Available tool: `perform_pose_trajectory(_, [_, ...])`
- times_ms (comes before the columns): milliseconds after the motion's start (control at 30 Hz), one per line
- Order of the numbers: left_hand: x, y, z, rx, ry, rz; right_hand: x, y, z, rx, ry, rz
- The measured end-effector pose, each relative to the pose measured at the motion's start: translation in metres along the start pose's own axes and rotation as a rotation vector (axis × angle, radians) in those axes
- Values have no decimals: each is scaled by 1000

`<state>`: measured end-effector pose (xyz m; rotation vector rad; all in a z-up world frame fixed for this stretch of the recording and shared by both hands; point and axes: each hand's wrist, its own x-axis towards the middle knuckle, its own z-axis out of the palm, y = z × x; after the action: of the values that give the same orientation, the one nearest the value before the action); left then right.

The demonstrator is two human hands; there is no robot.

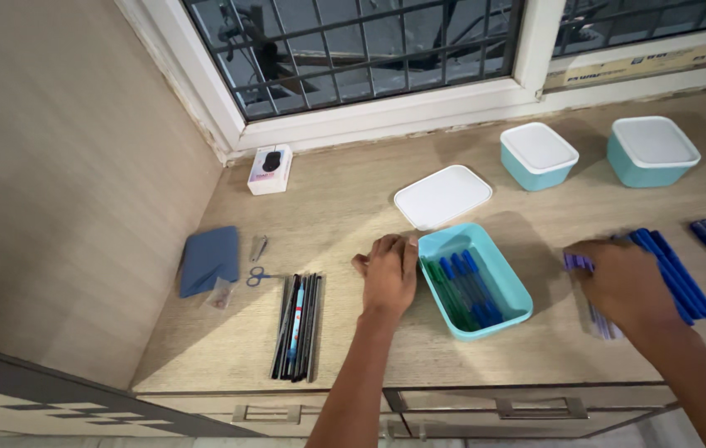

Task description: The person organizes various stationery items, including pens, pencils, and scissors, into a light blue plastic container. They pick up items from the table and place them into the container one by one, arranging them neatly inside. The task concludes with the person closing the container's lid.

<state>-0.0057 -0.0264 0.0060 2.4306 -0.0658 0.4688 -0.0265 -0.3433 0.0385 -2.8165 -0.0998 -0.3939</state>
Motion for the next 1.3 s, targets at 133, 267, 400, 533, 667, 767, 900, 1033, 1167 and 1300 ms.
perform_pose_trajectory(133, [0,0,-1,7,-20,-15,10,-4,4,-167,-99,-25])
perform_pose_trajectory(267, [-2,-2,0,-1,11,22,16,-9,2,-195,-52,-152])
perform_pose_trajectory(400, [0,-2,0,0,0,25,24,-20,2,-339,-232,-112])
perform_pose_trajectory(533, [0,-4,2,0,-1,14,28,-23,13,-225,-83,-199])
perform_pose_trajectory(667, [-1,-7,5,2,31,33,36,-36,11,-155,-34,-116])
perform_pose_trajectory(767, [0,-6,5,-11,27,28,39,-55,-1,98,69,-102])
perform_pose_trajectory(900, [-1,-5,0,-37,-3,24,45,-90,-7,320,82,-238])
perform_pose_trajectory(1033, [0,0,-3,-7,-14,12,50,-122,7,310,-21,-386])
perform_pose_trajectory(1167, [-1,4,-7,24,-72,15,51,-142,22,111,-84,-485])
perform_pose_trajectory(1300, [-2,6,-11,34,-77,44,51,-150,33,-94,-239,-427])
